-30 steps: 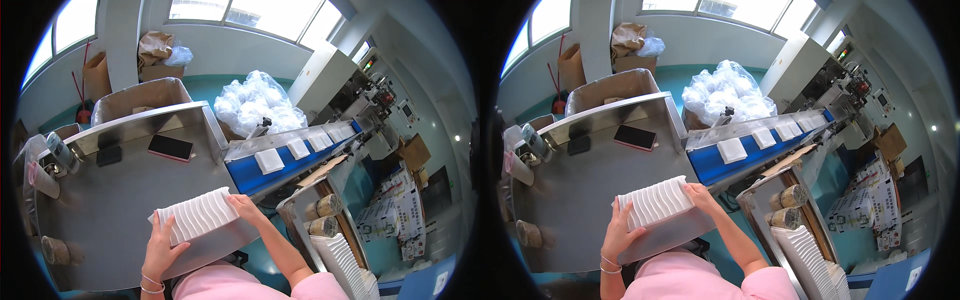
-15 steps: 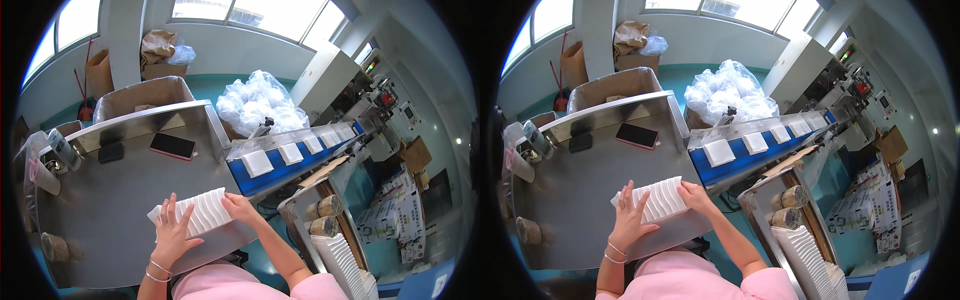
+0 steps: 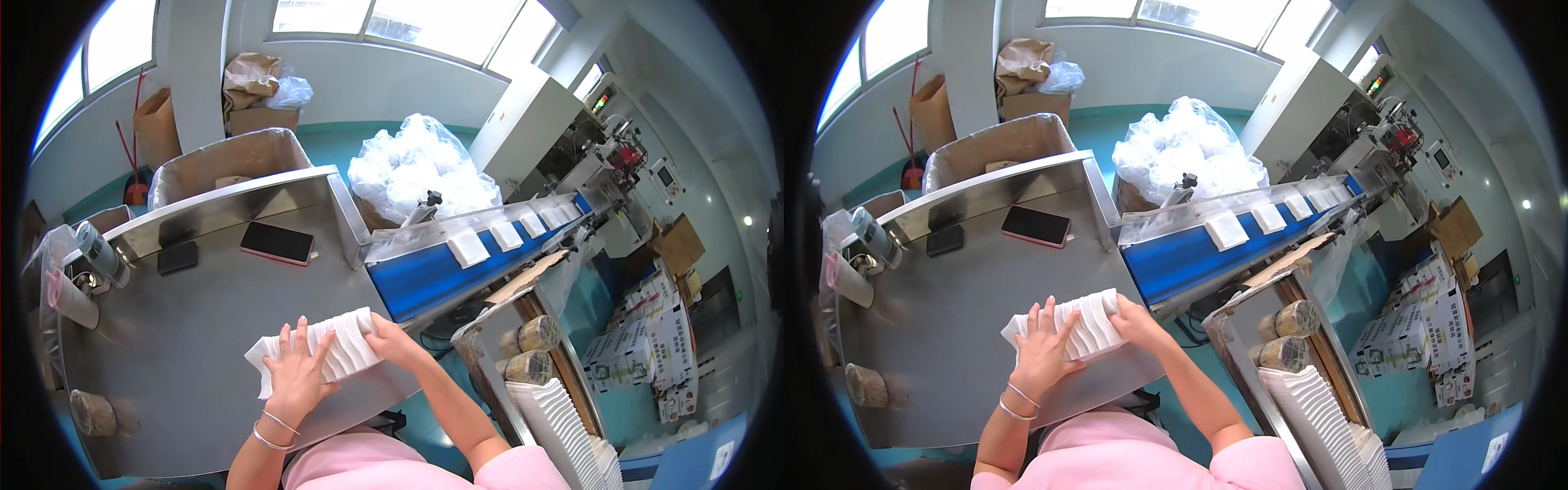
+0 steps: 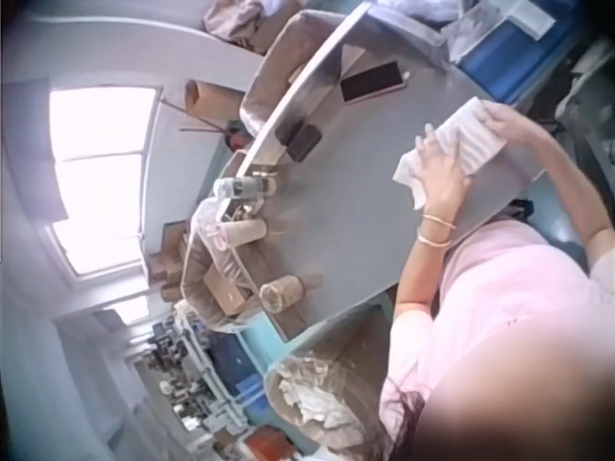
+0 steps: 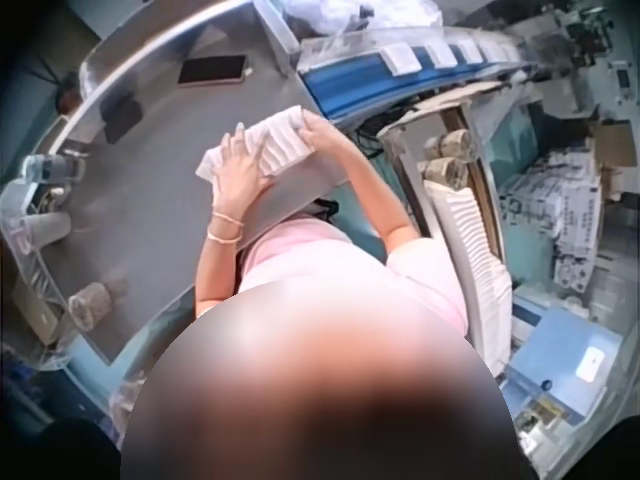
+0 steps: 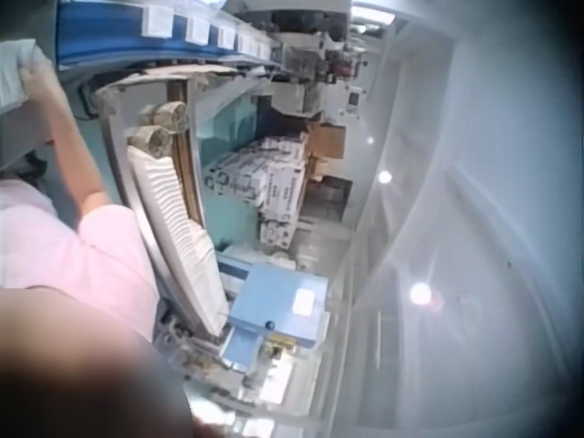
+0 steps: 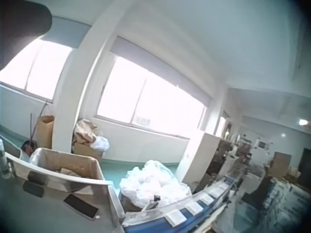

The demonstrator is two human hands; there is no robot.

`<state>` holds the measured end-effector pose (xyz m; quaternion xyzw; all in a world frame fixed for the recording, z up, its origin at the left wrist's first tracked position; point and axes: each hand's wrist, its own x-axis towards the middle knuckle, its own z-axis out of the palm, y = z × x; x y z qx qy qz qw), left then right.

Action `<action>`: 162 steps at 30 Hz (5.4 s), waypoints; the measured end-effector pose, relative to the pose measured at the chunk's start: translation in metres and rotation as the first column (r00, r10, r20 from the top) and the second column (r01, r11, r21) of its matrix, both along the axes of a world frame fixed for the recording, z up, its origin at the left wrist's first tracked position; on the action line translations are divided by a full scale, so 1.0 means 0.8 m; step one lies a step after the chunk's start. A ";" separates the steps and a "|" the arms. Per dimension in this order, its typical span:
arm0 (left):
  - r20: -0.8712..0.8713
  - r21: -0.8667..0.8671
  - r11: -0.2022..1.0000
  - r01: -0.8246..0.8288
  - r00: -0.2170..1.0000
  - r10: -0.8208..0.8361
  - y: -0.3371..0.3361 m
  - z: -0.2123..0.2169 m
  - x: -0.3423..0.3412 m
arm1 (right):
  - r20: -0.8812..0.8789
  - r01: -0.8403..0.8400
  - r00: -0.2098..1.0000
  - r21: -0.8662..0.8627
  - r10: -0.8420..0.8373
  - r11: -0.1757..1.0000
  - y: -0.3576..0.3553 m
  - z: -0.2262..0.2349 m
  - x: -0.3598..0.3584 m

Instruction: Sorting and stacking white rectangular paper items from a conveyor belt into organized bundles.

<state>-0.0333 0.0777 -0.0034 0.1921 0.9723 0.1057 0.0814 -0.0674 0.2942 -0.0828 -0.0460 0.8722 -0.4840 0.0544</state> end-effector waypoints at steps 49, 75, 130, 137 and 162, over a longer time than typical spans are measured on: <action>0.013 -0.051 0.998 0.044 0.999 -0.043 0.045 -0.009 -0.008 | 0.196 -0.057 0.974 -0.287 0.117 0.956 0.003 -0.005 0.005; -0.026 0.098 0.995 0.010 1.000 -0.008 0.053 -0.017 -0.014 | 0.180 -0.087 0.977 -0.142 0.112 0.986 0.002 0.021 0.013; -0.180 0.220 0.960 0.175 0.974 -0.136 0.048 -0.034 -0.018 | 0.096 -0.077 0.991 -0.193 0.097 0.978 0.007 0.017 0.012; -0.170 0.239 0.957 0.165 0.977 -0.127 0.049 -0.036 -0.019 | 0.389 0.060 0.912 -0.442 0.131 0.895 0.019 0.018 0.006; -0.244 0.306 0.931 0.201 0.961 -0.128 0.052 -0.040 -0.018 | 0.178 0.026 0.984 -0.311 0.032 0.950 0.001 0.009 0.011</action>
